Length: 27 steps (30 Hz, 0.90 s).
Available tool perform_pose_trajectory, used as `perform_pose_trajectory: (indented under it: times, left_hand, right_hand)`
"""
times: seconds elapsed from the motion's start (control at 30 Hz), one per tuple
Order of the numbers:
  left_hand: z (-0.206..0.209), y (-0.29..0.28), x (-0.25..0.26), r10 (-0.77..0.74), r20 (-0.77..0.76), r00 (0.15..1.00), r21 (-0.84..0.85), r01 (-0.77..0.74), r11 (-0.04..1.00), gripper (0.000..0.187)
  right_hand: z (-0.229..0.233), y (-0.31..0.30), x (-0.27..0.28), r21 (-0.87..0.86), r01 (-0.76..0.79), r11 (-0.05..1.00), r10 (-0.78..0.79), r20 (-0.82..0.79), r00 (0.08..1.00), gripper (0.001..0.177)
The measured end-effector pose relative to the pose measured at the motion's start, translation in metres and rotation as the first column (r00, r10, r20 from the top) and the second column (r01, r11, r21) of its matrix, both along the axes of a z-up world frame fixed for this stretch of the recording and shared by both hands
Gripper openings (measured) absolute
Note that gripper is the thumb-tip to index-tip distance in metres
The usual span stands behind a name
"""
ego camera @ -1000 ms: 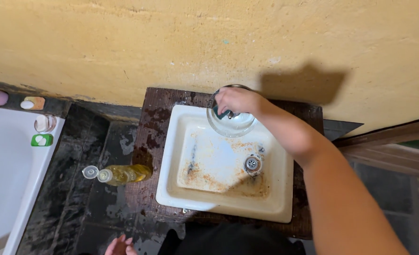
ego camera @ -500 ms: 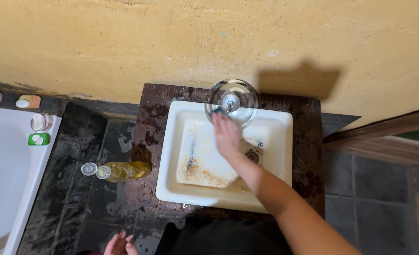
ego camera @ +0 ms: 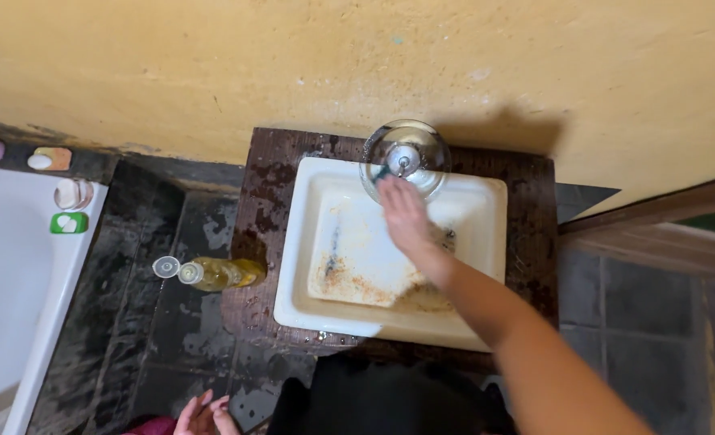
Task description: The person scrubs a white bathroom sink with a green sponge, applying liquid soap from a bottle. They wipe the basin, faucet, and surrounding countertop repeatedly, then rinse the sponge under running water and continue scrubbing the sink surface.
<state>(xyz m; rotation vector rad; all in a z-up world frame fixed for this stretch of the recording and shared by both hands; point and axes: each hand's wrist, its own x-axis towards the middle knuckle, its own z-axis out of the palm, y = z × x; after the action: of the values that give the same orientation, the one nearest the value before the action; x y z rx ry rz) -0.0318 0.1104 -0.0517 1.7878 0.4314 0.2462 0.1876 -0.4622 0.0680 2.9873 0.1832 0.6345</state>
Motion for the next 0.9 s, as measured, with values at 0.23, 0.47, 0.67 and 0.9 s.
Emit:
perform_pose_trajectory:
  times: [0.23, 0.47, 0.67, 0.9]
  left_hand:
    - [0.095, -0.123, 0.013, 0.039, 0.080, 0.996, 0.124, -0.049, 0.991, 0.042]
    - [0.086, -0.110, 0.009, 0.097, -0.008, 0.995, 0.120, -0.095, 0.988, 0.046]
    - [0.094, -0.121, 0.006, 0.082, 0.081, 0.993, 0.130, -0.093, 0.987, 0.042]
    - [0.067, -0.100, 0.029, -0.011, 0.129, 0.992, 0.074, 0.001, 0.997, 0.045]
  right_hand:
    - [0.016, -0.044, -0.023, 0.179, -0.055, 0.982, 0.097, -0.236, 0.967, 0.081]
    - [0.063, 0.006, -0.002, 0.129, 0.082, 0.988, 0.014, -0.612, 0.791, 0.092]
    - [-0.058, 0.038, 0.107, 0.075, 0.363, 0.929, -0.370, 0.126, 0.921, 0.075]
    - [-0.070, -0.074, -0.007, 0.140, -0.076, 0.987, 0.028, 0.318, 0.948, 0.027]
